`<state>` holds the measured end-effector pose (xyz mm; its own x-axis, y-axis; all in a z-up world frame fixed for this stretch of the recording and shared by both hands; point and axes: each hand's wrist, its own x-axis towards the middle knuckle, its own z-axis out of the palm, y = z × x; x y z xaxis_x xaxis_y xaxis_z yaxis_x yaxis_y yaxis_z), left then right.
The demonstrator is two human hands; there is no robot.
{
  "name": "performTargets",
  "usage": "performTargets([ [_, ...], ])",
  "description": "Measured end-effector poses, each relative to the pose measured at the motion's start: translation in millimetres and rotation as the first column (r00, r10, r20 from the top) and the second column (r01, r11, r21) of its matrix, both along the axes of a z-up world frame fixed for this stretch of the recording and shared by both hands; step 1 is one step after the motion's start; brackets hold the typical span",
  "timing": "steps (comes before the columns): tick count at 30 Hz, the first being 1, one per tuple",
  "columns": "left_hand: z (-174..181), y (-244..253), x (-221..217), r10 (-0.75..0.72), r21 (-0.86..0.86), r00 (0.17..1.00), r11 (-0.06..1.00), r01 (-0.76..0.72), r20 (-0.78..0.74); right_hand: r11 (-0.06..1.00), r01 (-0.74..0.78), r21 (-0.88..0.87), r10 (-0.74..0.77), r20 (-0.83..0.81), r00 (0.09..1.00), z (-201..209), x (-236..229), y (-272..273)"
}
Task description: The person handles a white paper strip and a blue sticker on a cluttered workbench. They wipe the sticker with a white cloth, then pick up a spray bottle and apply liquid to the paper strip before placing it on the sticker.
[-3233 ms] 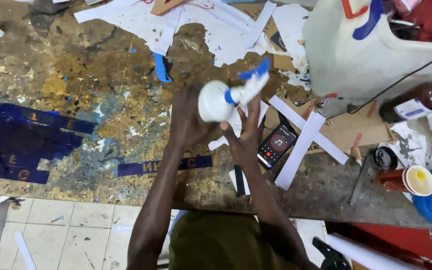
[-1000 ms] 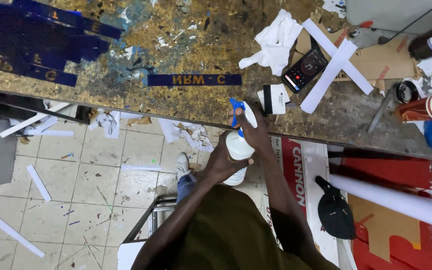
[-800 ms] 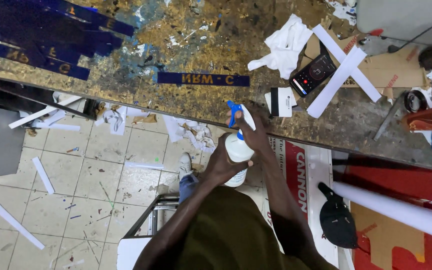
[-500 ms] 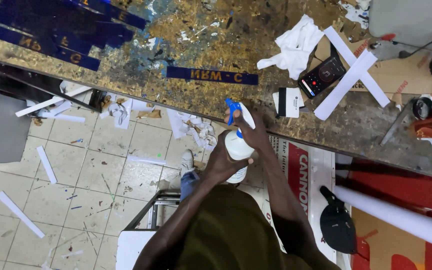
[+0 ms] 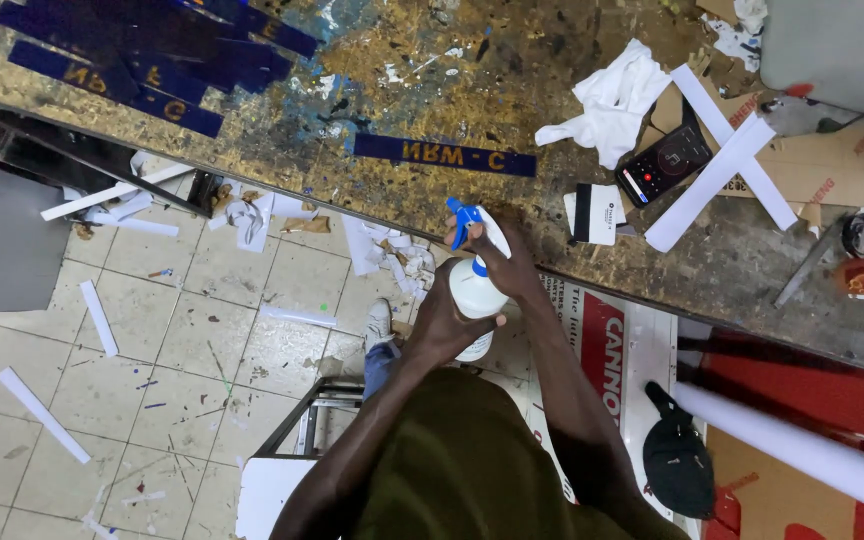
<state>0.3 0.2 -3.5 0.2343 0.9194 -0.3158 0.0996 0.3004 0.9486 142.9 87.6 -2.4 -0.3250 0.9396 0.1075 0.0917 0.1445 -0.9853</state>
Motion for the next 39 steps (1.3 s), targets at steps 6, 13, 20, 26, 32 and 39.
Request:
performTargets([
  [6,-17.4,-1.2,1.1,0.014,-0.004,1.0,1.0,-0.014,0.018,0.999,-0.026,-0.027,0.027,0.036,0.999,5.5,-3.9,3.2],
  [13,-21.0,2.2,17.0,-0.045,0.004,0.999,0.999,0.045,0.009,0.994,0.092,-0.051,-0.088,0.066,0.994,20.3,5.0,-8.4],
  [20,-22.1,0.9,27.1,-0.021,0.055,0.999,0.998,0.023,-0.034,1.0,-0.019,0.003,0.019,0.065,0.998,36.8,21.3,-1.6],
  [26,-32.1,-2.7,30.4,-0.019,-0.011,0.999,1.0,0.019,-0.05,0.994,0.06,-0.09,-0.04,0.213,0.976,-17.2,25.8,-15.0],
  [32,-24.2,5.9,37.0,-0.101,-0.042,0.995,0.994,0.1,-0.026,0.997,0.006,-0.081,0.0,0.078,0.997,-21.2,50.0,-9.3],
  [39,-35.0,23.2,53.3,-0.289,-0.034,0.956,0.956,0.291,0.045,0.943,0.324,-0.07,-0.321,0.057,0.945,-53.9,92.4,-25.5],
])
